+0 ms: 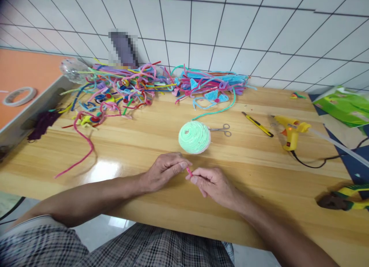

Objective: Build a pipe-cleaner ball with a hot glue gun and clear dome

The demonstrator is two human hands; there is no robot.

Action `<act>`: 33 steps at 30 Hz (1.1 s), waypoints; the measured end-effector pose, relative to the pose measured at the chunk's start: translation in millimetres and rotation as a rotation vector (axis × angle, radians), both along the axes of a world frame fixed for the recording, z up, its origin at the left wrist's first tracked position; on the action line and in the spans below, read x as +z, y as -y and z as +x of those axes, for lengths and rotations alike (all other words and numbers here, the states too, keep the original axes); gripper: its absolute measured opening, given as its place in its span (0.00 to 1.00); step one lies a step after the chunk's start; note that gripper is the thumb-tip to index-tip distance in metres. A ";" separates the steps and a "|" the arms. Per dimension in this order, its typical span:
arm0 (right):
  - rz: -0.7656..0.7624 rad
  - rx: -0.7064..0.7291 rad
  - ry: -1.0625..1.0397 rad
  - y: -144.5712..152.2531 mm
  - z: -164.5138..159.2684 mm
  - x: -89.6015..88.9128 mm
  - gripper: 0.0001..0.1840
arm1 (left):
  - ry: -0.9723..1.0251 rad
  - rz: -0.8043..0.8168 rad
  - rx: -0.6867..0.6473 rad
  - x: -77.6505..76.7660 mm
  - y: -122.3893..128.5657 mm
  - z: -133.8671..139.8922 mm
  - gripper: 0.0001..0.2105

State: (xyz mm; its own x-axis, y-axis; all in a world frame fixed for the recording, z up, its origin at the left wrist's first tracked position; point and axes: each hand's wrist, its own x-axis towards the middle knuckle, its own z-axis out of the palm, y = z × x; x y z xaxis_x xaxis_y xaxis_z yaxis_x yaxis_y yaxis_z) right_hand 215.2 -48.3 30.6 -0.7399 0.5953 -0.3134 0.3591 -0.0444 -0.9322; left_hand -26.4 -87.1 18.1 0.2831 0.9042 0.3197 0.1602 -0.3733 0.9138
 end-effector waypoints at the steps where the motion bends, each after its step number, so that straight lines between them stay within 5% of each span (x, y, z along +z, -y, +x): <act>1: -0.002 0.007 -0.006 1.6 -0.5 0.4 0.38 | -0.001 -0.001 0.013 1.2 0.8 0.1 0.17; 7: 0.022 0.022 -0.025 9.2 -5.0 2.0 0.39 | 0.079 -0.157 0.065 11.5 6.3 0.1 0.21; 12: 0.258 0.005 0.010 -0.5 -1.7 -0.2 0.37 | 0.168 -0.306 0.116 17.2 4.9 1.4 0.26; 16: 0.411 -0.027 -0.003 -8.3 4.1 -3.2 0.26 | 0.184 -0.309 0.187 18.4 3.3 1.6 0.28; 24: 0.825 0.073 -0.238 1.6 1.6 -2.9 0.16 | 0.156 -0.191 0.256 6.9 4.4 1.1 0.19; 31: 0.692 -0.123 -0.197 -7.1 2.2 -2.3 0.14 | 0.123 0.153 0.332 -5.1 1.2 -4.9 0.08; 33: 0.742 -0.214 -0.225 -11.5 4.0 0.0 0.12 | 0.118 0.215 0.405 -11.6 -1.4 -7.5 0.13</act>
